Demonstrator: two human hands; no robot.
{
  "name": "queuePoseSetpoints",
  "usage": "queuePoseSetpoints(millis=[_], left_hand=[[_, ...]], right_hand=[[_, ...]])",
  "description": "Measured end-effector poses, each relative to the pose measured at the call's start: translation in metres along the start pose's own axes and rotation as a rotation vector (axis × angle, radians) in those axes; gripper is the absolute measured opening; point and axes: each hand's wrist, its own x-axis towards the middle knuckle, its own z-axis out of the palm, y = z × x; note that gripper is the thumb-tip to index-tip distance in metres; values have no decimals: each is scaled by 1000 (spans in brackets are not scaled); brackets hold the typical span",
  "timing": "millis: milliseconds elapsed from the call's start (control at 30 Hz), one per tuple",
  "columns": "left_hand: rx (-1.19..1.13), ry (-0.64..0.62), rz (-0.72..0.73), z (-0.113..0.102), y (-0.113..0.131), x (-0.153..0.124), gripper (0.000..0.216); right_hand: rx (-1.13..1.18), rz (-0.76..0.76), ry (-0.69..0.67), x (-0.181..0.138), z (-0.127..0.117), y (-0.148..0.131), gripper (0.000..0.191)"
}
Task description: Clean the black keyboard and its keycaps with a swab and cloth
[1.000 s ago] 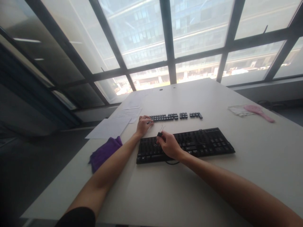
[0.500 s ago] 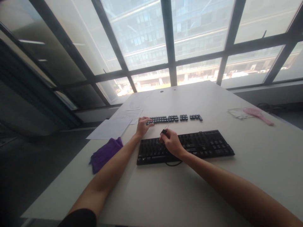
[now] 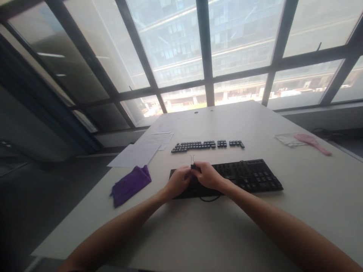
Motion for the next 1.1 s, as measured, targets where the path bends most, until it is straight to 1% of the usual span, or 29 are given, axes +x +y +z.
queuePoseSetpoints(millis=[133, 200, 267, 333, 400, 467, 567, 633, 767, 867, 1000, 1100], left_hand=[[-35, 15, 15, 2, -1, -1, 16], [-52, 15, 15, 0, -3, -2, 17], [-58, 5, 15, -2, -4, -4, 19], [-59, -13, 21, -4, -2, -6, 20], [-60, -35, 38, -8, 2, -8, 20], [-56, -70, 66, -10, 5, -9, 16], [-39, -119, 76, -12, 6, -8, 5], [-44, -124, 44, -10, 4, -7, 10], [-96, -100, 2, -5, -1, -7, 15], [-116, -62, 21, -3, -1, -7, 15], [-89, 36, 54, -5, 2, -8, 20], [-56, 87, 69, -5, 3, -10, 26]], right_hand=[[-43, -58, -48, -6, -1, -6, 14], [-82, -91, -40, -10, 0, -7, 14], [-154, -148, -38, -14, 2, -6, 14], [-244, -215, -74, -18, 5, -4, 15], [-289, -248, -98, -21, 7, -2, 16], [-235, -203, -56, -23, 8, -2, 15], [-45, -44, 39, -23, 8, -1, 14], [43, 36, 68, -21, 7, 0, 13], [149, 133, 103, -18, 4, 3, 15], [155, 123, 129, -18, 4, 4, 15], [110, 90, 203, -19, 6, 2, 15], [175, 103, 180, -19, 8, 3, 13]])
